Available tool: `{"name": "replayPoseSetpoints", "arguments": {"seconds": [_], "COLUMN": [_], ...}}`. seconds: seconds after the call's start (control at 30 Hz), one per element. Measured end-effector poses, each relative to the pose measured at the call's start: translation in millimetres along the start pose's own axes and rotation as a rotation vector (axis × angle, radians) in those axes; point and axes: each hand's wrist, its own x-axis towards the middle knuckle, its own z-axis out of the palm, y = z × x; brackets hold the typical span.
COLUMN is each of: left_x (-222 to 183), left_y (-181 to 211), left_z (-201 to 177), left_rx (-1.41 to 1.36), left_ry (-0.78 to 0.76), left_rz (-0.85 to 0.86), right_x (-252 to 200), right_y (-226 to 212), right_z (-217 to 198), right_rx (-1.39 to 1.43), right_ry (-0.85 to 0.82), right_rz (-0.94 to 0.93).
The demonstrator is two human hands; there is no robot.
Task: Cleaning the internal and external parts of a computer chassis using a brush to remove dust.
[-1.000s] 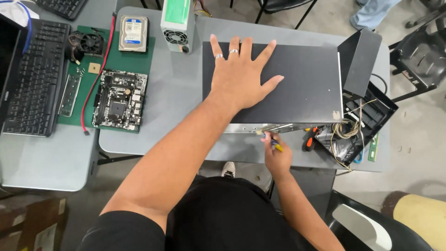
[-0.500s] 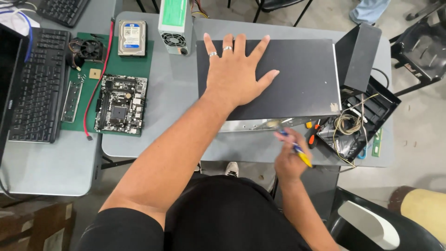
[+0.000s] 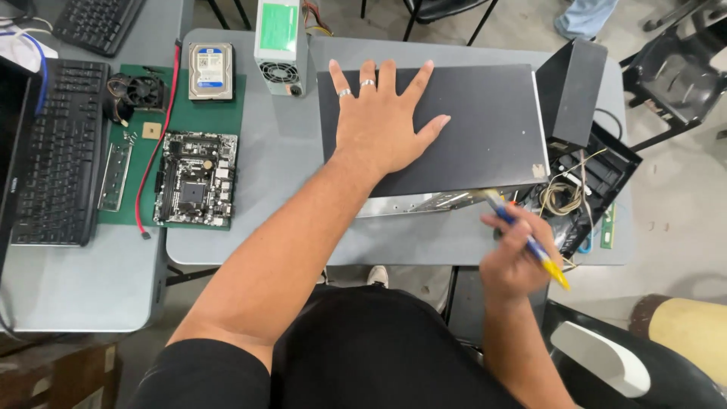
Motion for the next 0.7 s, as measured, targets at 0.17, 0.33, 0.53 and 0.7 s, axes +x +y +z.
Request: {"name": "replayPoseSetpoints", "arguments": {"seconds": [0.17, 0.33, 0.53, 0.7], "left_x": [-2.3, -8.8, -5.4, -5.0], "left_y": [-1.7, -2.7, -10.9, -15.2], "left_z": [-14.3, -32.1, -25.8, -33.5], "left_rx": [-0.022, -0.129, -0.134, -0.131], "left_ry": [-0.001, -0.125, -0.1, -0.114], "left_rz": [0.023, 0.043, 0.066, 0.078], "right_x": [-30.2, -90.0, -31.5, 4.9], "right_y": [19.9, 112.1, 54.8, 11.2], "right_z": [16.7, 50.5, 30.1, -2.7], "right_rx": [-0.116, -0.498, -0.341, -0.149], "right_ry": [-0.022, -0.668, -0.047, 0.212], "right_rz": [0.057, 0.664, 0.197, -0.003]}}
